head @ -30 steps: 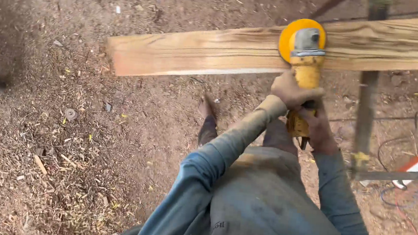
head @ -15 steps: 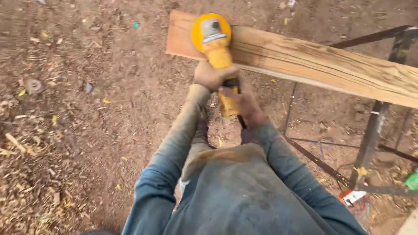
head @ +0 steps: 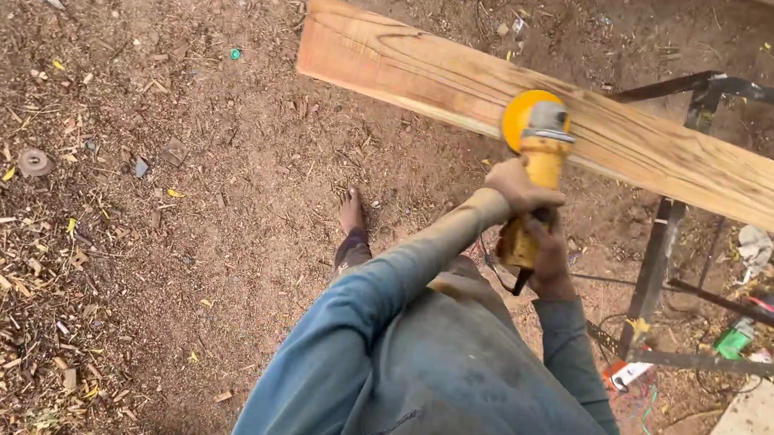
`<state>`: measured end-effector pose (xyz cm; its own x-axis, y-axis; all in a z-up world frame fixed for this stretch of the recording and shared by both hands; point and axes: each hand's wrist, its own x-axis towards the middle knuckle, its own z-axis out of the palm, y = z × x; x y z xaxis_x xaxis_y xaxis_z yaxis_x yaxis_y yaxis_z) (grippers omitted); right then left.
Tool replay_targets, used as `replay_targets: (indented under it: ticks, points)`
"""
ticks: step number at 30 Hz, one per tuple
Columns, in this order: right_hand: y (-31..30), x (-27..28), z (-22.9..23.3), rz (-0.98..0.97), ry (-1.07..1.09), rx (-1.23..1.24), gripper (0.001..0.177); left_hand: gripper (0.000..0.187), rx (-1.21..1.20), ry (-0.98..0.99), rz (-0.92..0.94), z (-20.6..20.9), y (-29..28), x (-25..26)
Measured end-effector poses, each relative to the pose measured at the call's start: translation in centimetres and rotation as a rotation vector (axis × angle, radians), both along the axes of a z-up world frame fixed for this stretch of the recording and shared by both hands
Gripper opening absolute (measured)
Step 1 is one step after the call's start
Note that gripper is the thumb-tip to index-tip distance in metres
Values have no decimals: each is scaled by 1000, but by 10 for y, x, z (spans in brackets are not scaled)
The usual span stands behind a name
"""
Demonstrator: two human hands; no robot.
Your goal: Use a power angle grinder with a sanding attachment to sand and polish a decorative carved wooden plank.
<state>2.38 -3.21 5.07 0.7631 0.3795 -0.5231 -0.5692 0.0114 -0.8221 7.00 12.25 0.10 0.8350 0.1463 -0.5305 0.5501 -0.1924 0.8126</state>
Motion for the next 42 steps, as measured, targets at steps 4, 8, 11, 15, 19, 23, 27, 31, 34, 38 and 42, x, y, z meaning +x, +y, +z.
replay_targets:
  ticks: [4,8,11,15,19,23,27,31,34,38,42]
  points:
    - [-8,19,4,-81,10,7,33,84,11,7,-147,-8,-20,31]
    - [28,26,-9,70,57,3,27,81,12,-11,-57,-3,31,18]
    - [79,26,-27,214,44,-61,29,86,80,-18,144,7,92,-9]
    - [147,18,-10,351,7,-105,36,74,-42,-46,363,-4,153,-44]
    - [132,5,-6,321,-45,71,41,72,26,-159,367,4,143,-47]
    - [82,1,0,172,24,15,37,76,62,-73,103,-12,79,-20]
    - [20,-5,-8,44,-28,1,34,89,-77,-118,-32,-8,16,4]
    - [16,-19,-14,-118,-20,74,39,90,-1,-21,-206,-15,3,-1]
    - [43,-31,-35,-104,8,31,36,92,54,-94,-131,-20,44,-30]
    - [115,-54,-46,172,57,-8,40,71,78,43,42,17,137,-88]
    - [193,-66,-63,328,57,60,45,57,25,27,354,8,213,-135]
